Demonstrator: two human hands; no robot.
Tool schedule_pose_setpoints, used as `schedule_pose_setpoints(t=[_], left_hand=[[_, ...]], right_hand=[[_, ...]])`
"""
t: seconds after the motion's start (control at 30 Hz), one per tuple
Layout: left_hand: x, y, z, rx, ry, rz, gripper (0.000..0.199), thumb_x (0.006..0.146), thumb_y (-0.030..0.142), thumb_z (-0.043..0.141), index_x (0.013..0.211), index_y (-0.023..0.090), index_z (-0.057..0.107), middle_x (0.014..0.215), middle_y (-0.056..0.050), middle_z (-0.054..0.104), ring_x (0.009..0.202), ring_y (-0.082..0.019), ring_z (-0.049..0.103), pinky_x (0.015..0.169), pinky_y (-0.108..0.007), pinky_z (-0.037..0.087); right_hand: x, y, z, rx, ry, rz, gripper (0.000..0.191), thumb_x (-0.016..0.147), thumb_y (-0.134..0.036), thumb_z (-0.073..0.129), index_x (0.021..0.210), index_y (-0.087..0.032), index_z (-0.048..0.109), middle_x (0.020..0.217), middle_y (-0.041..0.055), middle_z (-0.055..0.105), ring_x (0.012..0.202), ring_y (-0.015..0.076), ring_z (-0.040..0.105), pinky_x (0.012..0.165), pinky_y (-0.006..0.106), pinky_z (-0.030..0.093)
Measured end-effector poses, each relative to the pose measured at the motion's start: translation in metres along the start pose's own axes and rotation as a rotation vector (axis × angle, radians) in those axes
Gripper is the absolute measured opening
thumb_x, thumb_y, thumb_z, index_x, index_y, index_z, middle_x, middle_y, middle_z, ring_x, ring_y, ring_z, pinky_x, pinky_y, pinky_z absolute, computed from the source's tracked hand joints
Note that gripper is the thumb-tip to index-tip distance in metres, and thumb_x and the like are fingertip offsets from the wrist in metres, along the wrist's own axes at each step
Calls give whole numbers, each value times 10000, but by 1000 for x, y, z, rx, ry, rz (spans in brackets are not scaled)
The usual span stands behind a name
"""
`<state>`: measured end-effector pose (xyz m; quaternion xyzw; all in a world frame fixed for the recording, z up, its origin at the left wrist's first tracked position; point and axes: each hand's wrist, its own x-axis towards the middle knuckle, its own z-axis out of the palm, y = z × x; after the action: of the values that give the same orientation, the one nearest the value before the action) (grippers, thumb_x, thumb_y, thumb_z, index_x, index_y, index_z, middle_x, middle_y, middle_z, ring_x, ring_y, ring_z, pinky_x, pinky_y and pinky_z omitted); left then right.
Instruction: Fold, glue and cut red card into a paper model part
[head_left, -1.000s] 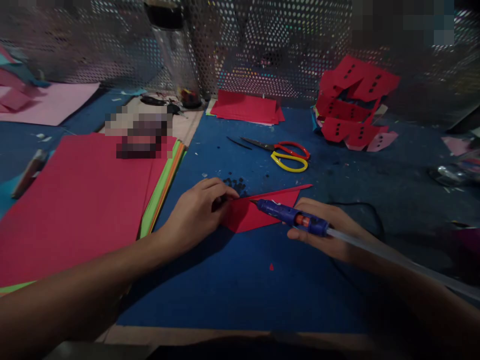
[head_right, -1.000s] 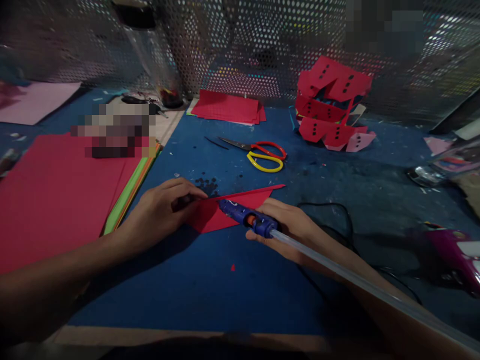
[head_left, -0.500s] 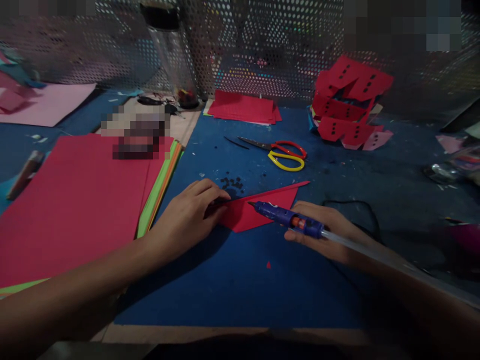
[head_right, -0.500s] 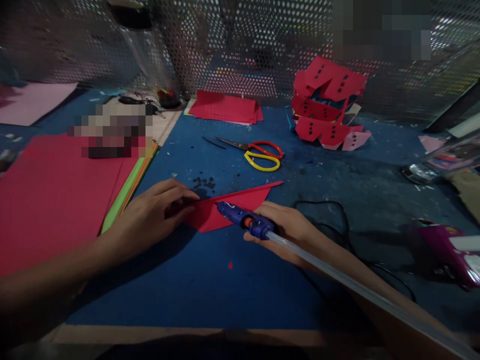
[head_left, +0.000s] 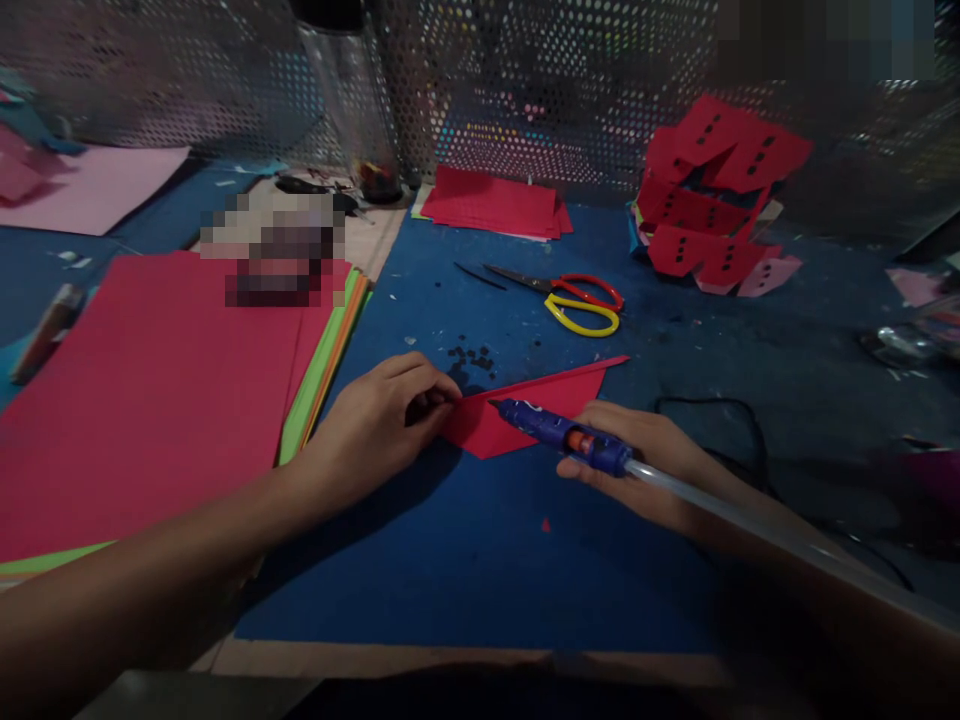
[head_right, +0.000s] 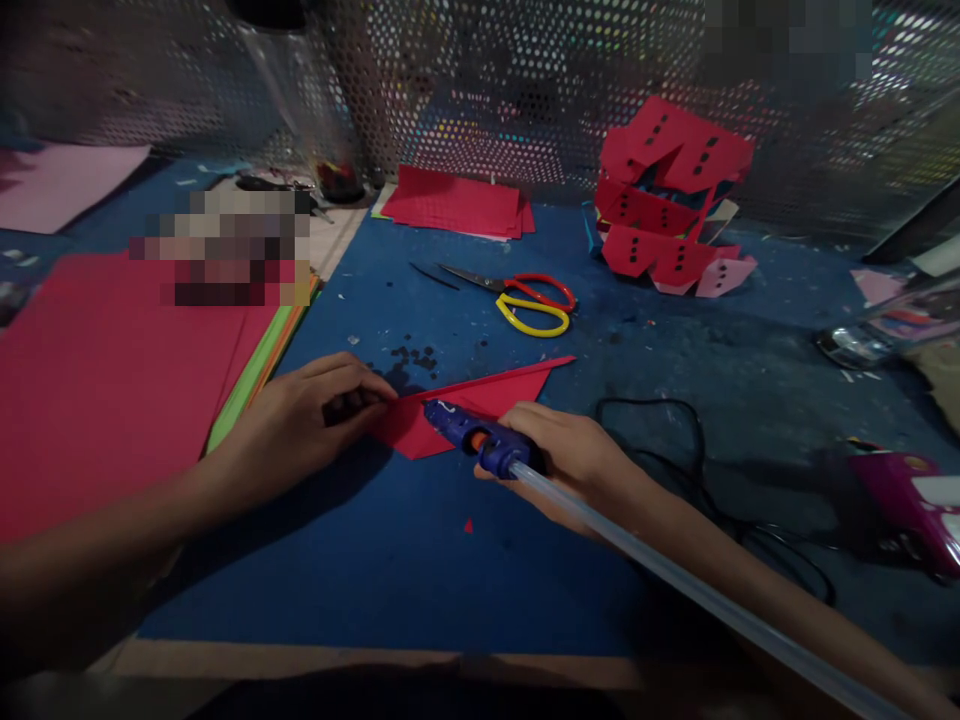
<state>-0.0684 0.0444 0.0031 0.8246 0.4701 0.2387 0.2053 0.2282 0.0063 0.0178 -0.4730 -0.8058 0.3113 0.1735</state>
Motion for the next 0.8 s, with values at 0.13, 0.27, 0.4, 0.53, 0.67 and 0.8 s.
schedule_pose_setpoints(t=[0.13, 0.27, 0.4, 0.53, 0.67, 0.8], left_hand=[[0, -1, 1, 3, -7, 11, 135, 932, 189, 589, 949, 193, 724, 943, -28, 668, 768, -132, 608, 691, -247, 481], [1, 0, 1, 6, -4, 15, 136, 933, 194, 588, 946, 195, 723, 926, -28, 662, 768, -137, 605, 694, -253, 484], [0, 1, 0, 6, -3, 10, 138, 928, 187, 587, 946, 197, 723, 918, -28, 660, 759, -139, 600, 687, -255, 482], [0, 0, 0, 12, -7, 8, 141, 927, 185, 580, 943, 198, 720, 924, -31, 667, 768, -142, 602, 693, -260, 481], [0, -1, 1, 13, -8, 12, 153, 936, 192, 569, 960, 201, 720, 938, -33, 672, 790, -149, 612, 702, -266, 482], [0, -1, 0, 20, -5, 19, 159, 943, 193, 565, 966, 201, 722, 932, -34, 670, 802, -151, 615, 696, -262, 476]], right_hand=[[0, -1, 1, -42, -21, 6, 305, 984, -453, 625, 816, -218, 527, 776, -12, 585, 660, 121, 549, 602, 239, 385], [0, -1, 2, -91, -43, -1, 305, 983, -472, 623, 837, -219, 535, 784, -10, 598, 670, 123, 558, 609, 235, 386], [1, -1, 3, -143, -49, 34, 330, 979, -493, 613, 814, -223, 520, 757, -13, 599, 644, 127, 563, 595, 237, 377], [3, -1, 3, -162, -71, 72, 348, 967, -521, 617, 813, -226, 516, 759, -18, 604, 634, 128, 566, 586, 238, 364], [3, 2, 5, -170, -81, 70, 346, 964, -527, 619, 821, -227, 524, 771, -21, 605, 642, 127, 563, 581, 238, 346], [3, 3, 6, -164, -84, 71, 343, 966, -534, 615, 838, -226, 535, 778, -22, 607, 651, 128, 565, 583, 240, 339]])
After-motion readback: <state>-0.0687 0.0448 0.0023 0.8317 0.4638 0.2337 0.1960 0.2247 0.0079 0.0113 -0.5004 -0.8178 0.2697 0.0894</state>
